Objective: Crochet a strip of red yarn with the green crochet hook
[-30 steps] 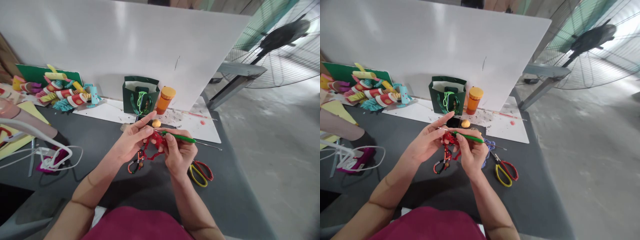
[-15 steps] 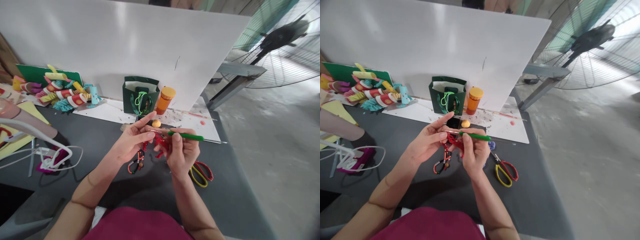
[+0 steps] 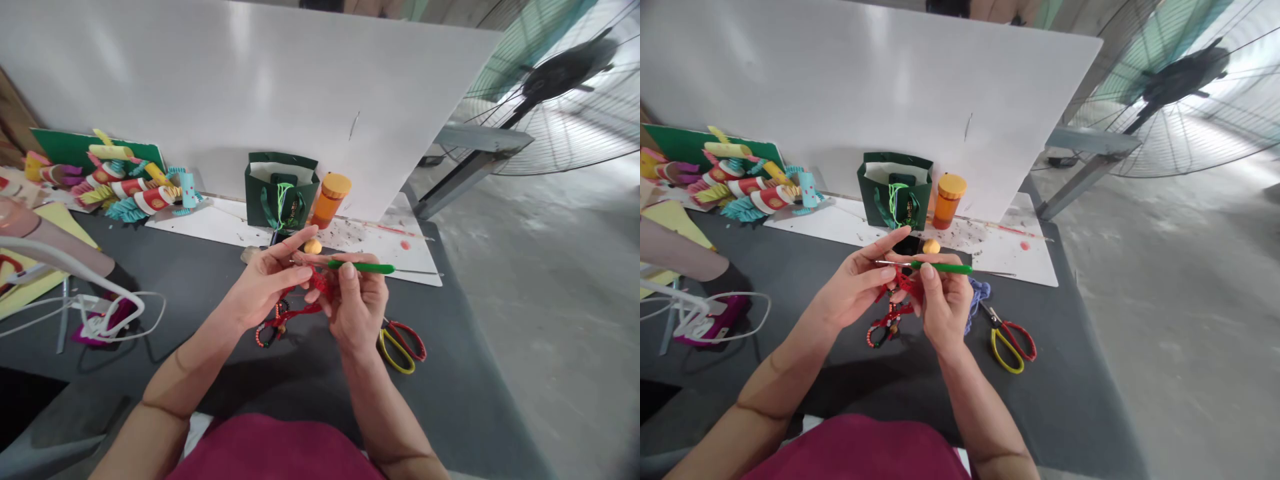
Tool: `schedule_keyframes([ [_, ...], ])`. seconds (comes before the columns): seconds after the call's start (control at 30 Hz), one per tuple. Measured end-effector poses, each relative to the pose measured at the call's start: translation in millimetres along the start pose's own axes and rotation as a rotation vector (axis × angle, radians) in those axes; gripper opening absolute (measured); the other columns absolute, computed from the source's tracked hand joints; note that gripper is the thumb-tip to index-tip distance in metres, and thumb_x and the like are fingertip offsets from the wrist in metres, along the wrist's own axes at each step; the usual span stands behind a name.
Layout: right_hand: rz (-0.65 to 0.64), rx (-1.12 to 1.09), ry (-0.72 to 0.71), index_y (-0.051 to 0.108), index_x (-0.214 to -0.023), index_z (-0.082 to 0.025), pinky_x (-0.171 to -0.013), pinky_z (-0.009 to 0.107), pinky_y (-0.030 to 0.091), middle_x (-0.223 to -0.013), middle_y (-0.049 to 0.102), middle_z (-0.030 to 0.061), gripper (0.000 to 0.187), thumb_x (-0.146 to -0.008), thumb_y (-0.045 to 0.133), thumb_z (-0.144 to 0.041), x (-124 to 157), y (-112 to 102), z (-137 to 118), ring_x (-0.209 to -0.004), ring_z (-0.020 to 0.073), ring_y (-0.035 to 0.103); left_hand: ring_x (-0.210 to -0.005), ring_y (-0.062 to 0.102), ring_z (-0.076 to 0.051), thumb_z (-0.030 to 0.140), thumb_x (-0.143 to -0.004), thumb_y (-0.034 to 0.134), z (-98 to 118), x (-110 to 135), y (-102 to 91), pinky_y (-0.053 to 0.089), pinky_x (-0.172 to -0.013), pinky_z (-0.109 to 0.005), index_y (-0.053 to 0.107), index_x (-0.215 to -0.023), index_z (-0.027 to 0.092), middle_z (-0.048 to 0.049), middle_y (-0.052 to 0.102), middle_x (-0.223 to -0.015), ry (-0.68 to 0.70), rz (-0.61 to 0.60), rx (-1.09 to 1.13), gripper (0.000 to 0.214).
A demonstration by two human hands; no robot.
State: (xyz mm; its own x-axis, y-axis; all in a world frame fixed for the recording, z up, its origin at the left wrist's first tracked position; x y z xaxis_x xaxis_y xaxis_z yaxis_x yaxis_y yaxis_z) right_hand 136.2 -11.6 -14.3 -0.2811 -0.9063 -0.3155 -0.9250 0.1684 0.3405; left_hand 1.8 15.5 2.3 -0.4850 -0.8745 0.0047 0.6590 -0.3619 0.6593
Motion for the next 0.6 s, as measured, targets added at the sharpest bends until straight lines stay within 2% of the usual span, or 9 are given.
schedule_keyframes([
  [0.13,0.023,0.015,-0.058,0.065,-0.093,-0.027,-0.023,0.015,0.026,-0.062,0.071,-0.0058,0.023,-0.096,0.07,-0.049,0.0,-0.8,-2.5,-0.029,0.0079,0.053,-0.069,0.061,-0.01,0.03,-0.079,0.089,-3.2,0.1,-2.6,0.052,-0.068,-0.028,0.08,-0.123,0.034,-0.0004,0.078,-0.095,0.009,0.012,-0.036,0.045],
  [0.23,0.003,0.152,-0.145,0.068,-0.097,-0.027,-0.026,0.017,0.038,-0.072,0.078,-0.0023,0.017,-0.099,0.067,-0.043,1.4,-4.9,-1.7,-0.036,0.0103,0.062,-0.068,0.059,-0.008,0.022,-0.075,0.092,-4.1,-0.2,-2.1,0.051,-0.067,-0.025,0.08,-0.122,0.035,0.0026,0.077,-0.089,0.038,0.071,-0.054,0.051],
  [0.33,-0.045,0.358,-0.41,0.076,-0.103,-0.027,-0.048,0.027,0.064,-0.096,0.085,0.0044,0.008,-0.098,0.07,-0.029,3.5,-7.5,0.1,-0.068,0.0193,0.081,-0.068,0.06,-0.008,0.019,-0.071,0.094,-3.2,-0.6,1.3,0.052,-0.067,-0.022,0.08,-0.121,0.033,0.0042,0.073,-0.079,0.06,0.115,-0.016,0.054],
  [0.37,-0.056,0.414,-0.514,0.077,-0.105,-0.028,-0.06,0.033,0.07,-0.103,0.085,0.0053,0.012,-0.096,0.072,-0.024,4.2,-7.5,0.8,-0.081,0.0222,0.083,-0.068,0.06,-0.008,0.018,-0.07,0.095,-2.7,-0.7,2.6,0.052,-0.068,-0.021,0.081,-0.12,0.032,0.0046,0.071,-0.075,0.057,0.12,0.002,0.053],
  [0.43,-0.063,0.452,-0.644,0.078,-0.108,-0.03,-0.076,0.04,0.072,-0.11,0.085,0.0046,0.02,-0.093,0.074,-0.018,5.2,-6.5,1.9,-0.096,0.0244,0.083,-0.067,0.059,-0.007,0.017,-0.069,0.095,-1.8,-0.7,4.5,0.052,-0.07,-0.02,0.083,-0.116,0.029,0.0057,0.066,-0.069,0.034,0.12,0.035,0.05],
  [0.5,-0.036,0.403,-0.61,0.078,-0.109,-0.03,-0.08,0.04,0.071,-0.106,0.085,0.0038,0.021,-0.095,0.072,-0.017,5.8,-5.2,2.5,-0.095,0.0233,0.083,-0.065,0.057,-0.006,0.017,-0.068,0.096,-1.4,-0.6,5.0,0.05,-0.068,-0.019,0.084,-0.113,0.029,0.006,0.065,-0.068,0.002,0.113,0.052,0.047],
  [0.6,0.064,0.355,-0.447,0.076,-0.104,-0.027,-0.066,0.032,0.068,-0.092,0.084,0.0033,0.01,-0.098,0.069,-0.024,7.4,-4.6,1.3,-0.077,0.0198,0.081,-0.062,0.053,-0.004,0.019,-0.068,0.096,-1.1,-0.8,3.5,0.048,-0.066,-0.018,0.084,-0.112,0.03,0.0057,0.067,-0.072,-0.028,0.091,0.054,0.047],
])
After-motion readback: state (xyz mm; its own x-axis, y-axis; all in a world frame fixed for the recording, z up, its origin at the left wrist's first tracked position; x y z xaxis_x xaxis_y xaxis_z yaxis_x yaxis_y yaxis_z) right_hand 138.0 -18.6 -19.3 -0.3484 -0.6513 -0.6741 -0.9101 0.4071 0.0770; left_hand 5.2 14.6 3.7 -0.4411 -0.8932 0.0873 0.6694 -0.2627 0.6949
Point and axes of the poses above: each hand's wrist, its own x-axis away from the middle knuckle, its own y-axis out of the palm, z = x × y, the point moved 1 cm from there along -x, towards the middle knuckle
